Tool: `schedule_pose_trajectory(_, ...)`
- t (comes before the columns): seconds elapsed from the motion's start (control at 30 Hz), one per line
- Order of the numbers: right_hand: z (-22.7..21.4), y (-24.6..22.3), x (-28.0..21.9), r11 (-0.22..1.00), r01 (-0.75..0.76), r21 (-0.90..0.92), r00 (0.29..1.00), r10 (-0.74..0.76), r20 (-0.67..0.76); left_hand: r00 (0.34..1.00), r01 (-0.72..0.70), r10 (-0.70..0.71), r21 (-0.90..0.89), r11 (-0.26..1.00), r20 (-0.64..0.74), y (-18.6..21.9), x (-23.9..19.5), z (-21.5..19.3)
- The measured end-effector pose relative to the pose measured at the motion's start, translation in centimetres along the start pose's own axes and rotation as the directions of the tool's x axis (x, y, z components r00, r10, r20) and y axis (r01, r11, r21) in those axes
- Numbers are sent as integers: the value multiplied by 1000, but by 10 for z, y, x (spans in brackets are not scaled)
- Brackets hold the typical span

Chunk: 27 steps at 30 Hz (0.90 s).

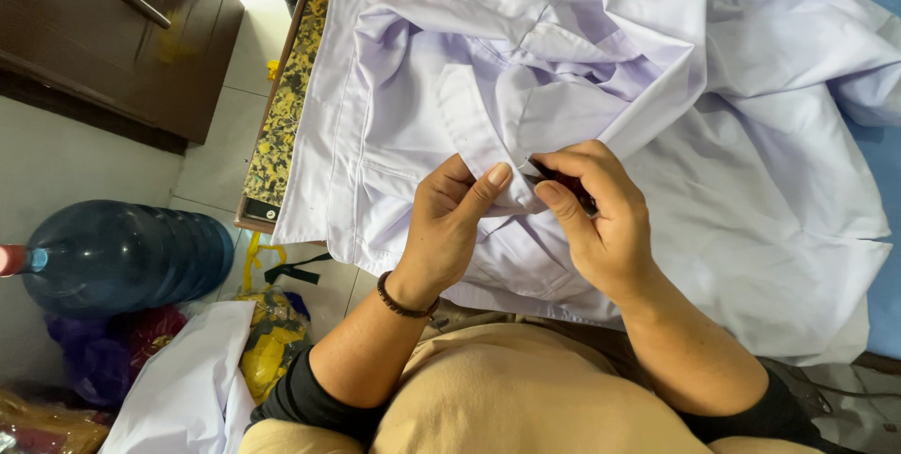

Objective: The person uses a seam ripper to cut and remove loose threads from a white shirt laid out on a blue surface. They work along the seams and edges of the garment, pulling away the cut threads as they go.

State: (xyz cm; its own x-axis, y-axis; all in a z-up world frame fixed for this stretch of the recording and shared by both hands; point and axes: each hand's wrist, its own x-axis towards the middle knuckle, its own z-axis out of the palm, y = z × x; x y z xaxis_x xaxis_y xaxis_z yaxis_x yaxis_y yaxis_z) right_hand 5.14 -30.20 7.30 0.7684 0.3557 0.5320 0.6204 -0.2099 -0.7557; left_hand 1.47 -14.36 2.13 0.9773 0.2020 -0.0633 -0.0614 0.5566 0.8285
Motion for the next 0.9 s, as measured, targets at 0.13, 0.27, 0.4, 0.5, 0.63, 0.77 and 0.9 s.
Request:
schedule_pose_trajectory(0.13, 5, 1, 2, 997, 71, -31, 997, -71, -3, 1000, -3, 3, 0, 1000, 15, 4, -1, 2)
schedule_pose_trajectory(0.27, 7, 1, 3, 995, 95, -26, 995, -95, -1, 1000, -8, 8, -7, 1000, 21, 8, -2, 7)
schedule_pose_trajectory(0.4, 7, 1, 3, 993, 109, -48, 994, -110, -24, 999, -12, 12, 5, 1000, 32, 21, -5, 18)
schedule_pose_trajectory(0.5, 6, 5, 1, 994, 99, -43, 994, -101, -46, 999, -37, 35, 48, 998, 38, 32, -8, 27)
schedule_pose_trajectory(0.63, 4, 8, -2, 945, -102, 311, 992, 120, -38, 969, -245, 211, 425, 871, 126, 40, -15, 30)
schedule_pose_trajectory(0.77, 4, 27, -6, 870, -114, 479, 978, 183, -100, 905, -423, 292, 591, 687, 308, 7, -14, 13)
schedule_pose_trajectory(0.9, -12, 39, -7, 930, -141, 341, 966, 204, -158, 847, -530, 352, 576, 622, 398, 27, -14, 26)
